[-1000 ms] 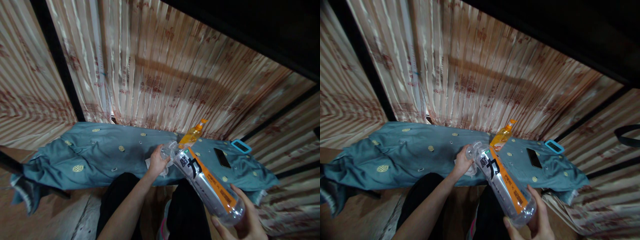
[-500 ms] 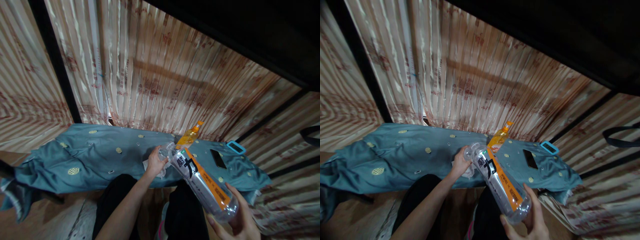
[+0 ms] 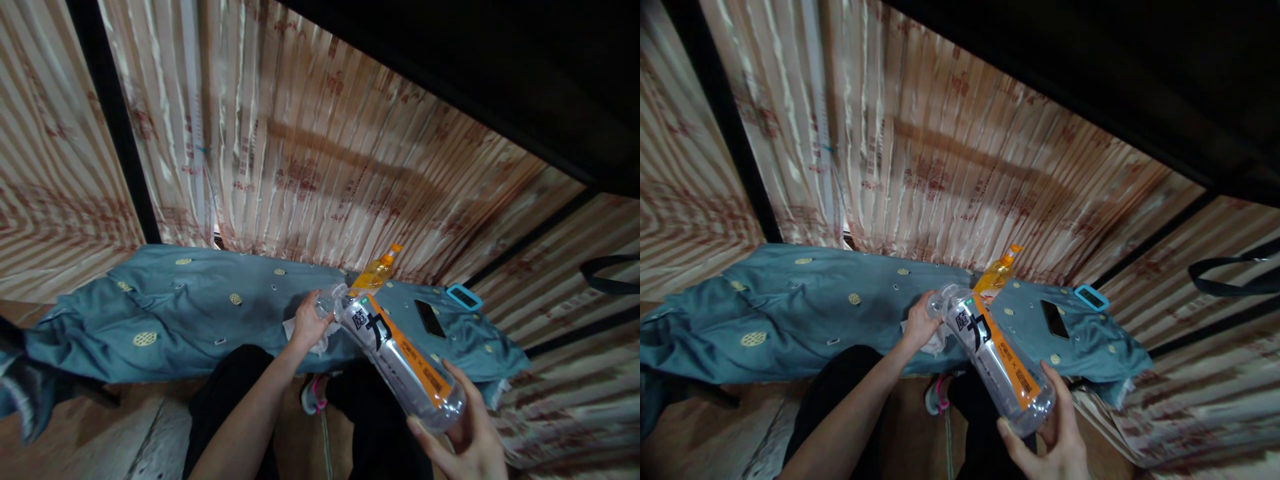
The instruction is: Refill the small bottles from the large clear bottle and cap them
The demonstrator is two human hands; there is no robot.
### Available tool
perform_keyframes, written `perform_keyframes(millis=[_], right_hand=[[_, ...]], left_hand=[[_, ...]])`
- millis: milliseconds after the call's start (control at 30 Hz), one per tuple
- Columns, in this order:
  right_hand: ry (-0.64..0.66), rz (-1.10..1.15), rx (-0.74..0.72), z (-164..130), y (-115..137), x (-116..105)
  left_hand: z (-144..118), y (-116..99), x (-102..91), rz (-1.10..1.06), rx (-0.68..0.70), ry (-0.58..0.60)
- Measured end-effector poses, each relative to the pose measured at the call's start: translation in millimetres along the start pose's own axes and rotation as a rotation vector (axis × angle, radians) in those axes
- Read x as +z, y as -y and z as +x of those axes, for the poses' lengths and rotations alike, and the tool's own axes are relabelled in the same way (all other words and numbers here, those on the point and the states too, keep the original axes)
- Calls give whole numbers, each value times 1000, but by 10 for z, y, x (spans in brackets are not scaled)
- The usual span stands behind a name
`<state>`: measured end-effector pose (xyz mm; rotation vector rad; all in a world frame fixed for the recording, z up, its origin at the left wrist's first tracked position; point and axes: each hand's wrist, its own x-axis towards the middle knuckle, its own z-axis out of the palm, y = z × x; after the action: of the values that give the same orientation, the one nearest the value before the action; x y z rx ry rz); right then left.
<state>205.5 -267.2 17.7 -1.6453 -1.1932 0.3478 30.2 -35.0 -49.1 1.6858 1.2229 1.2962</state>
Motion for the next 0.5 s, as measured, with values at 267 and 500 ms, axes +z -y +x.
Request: perform_keyframes(millis=[267,500], right_hand=[[-105,29,114,-92,332,183],[-112,-34,77,-55,179,143]], left_hand=[[-2,12,-8,-15,20,10],[1,-27,-42,-12,-18,36]])
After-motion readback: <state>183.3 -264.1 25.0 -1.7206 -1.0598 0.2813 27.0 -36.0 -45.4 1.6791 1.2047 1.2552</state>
